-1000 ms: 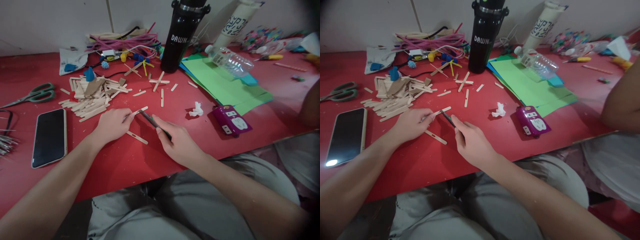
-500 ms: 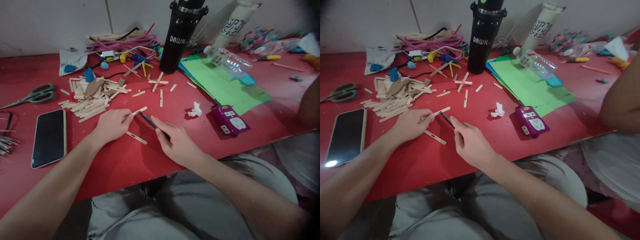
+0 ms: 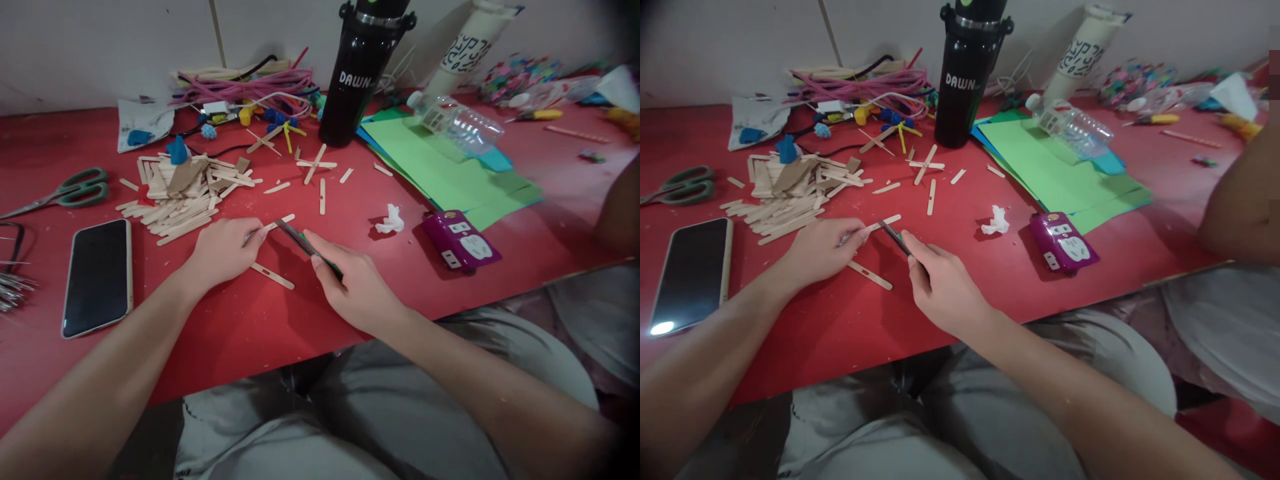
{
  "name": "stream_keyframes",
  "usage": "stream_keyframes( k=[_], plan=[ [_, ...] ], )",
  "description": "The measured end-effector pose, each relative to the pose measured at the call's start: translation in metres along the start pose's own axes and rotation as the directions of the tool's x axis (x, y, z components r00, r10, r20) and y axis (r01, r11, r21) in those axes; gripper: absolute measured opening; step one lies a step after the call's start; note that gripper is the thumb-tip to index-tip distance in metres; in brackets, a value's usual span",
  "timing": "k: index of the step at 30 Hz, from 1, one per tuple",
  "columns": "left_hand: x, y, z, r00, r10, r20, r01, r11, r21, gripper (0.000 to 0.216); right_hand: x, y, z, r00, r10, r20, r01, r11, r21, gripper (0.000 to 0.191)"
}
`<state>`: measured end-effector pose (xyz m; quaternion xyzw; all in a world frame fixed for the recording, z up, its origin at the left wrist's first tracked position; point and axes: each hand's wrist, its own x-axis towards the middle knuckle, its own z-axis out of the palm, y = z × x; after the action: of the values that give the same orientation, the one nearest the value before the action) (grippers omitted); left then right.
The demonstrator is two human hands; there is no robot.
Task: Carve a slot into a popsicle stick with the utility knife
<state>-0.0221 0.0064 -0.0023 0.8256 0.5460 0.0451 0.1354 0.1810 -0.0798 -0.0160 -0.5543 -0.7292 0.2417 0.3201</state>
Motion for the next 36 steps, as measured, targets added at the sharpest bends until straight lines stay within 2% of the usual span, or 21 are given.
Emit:
stream_keyframes(
  k=[23,36],
  plan=[
    [-0.0001,0.0009,0.0007,1.0,-0.018,-0.004,0.019,1.0,0.011,0.034,0.0009,-0.0008,0.0005,1.0,0.002,-0.01,-0.002,1.0,-0.031,0.046],
    [-0.0005,0.0008,0.0003,1.0,-0.02,-0.001,0.02,1.0,-0.016,0.035,0.0004,-0.0039,-0.0018,0.998,0.007,0.056,-0.002,0.995,-0.095,0.051]
  ],
)
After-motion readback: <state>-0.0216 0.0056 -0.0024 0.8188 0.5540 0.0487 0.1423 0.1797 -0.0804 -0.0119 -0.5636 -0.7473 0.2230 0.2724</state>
